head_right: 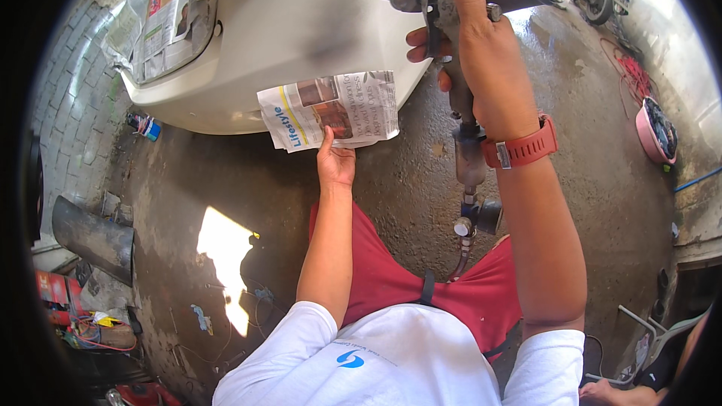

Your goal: The person walks through a garage, picks up a spray gun, and prepares paint by mixing it in a can. They then attach the spray gun to an air hose and spray paint the rear bumper of a white car while using a newspaper as a mask.

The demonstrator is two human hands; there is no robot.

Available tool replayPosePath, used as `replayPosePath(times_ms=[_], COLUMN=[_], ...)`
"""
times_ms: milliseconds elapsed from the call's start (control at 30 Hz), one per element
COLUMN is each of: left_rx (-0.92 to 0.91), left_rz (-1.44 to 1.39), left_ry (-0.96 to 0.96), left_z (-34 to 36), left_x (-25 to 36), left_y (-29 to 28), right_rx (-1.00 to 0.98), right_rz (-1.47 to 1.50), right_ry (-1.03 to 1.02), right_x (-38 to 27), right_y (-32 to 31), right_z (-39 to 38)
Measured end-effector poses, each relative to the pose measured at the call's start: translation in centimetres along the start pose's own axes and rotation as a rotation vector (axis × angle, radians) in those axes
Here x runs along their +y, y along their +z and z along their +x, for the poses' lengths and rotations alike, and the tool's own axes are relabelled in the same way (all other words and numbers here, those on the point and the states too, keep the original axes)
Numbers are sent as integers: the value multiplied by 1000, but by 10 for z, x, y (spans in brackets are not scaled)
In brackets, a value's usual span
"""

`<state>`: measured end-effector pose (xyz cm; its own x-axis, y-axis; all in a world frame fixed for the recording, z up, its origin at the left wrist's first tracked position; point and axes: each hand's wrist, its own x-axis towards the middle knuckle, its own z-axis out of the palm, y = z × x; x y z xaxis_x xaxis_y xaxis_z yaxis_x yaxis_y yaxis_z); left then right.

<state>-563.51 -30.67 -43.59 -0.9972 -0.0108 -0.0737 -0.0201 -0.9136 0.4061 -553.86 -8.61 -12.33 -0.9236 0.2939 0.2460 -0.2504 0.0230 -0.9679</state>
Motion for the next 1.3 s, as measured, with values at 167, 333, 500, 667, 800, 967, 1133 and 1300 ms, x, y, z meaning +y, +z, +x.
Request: replayPosePath(times_ms=[167, 333, 500, 667, 800, 967, 1133, 1300], left_rx=[8, -55, -56, -25, -22, -73, -38, 9], left_rz=[-1, -10, -16, -1, 3, -5, 9, 20], left_ry=[-16, -10, 6, 9, 5, 29, 21, 5], left_z=[3, 5, 2, 0, 2, 0, 4, 2], left_x=[0, 0, 0, 0, 1, -1, 0, 1], left_y=[-5, -9, -7, -3, -2, -5, -6, -1], right_rx=[13, -28, -65, 11, -9, -114, -154, -43], right_rz=[-59, -19, 43, 25, 7, -44, 8, 8], right_ry=[-35, 2, 75, -31, 32, 60, 144, 111], right_x=[-1, -22, -24, -3, 6, 11, 19, 25], right_y=[0, 14, 17, 14, 17, 25, 21, 4], right_z=[3, -4, -2, -3, -10, -29, -31, -21])
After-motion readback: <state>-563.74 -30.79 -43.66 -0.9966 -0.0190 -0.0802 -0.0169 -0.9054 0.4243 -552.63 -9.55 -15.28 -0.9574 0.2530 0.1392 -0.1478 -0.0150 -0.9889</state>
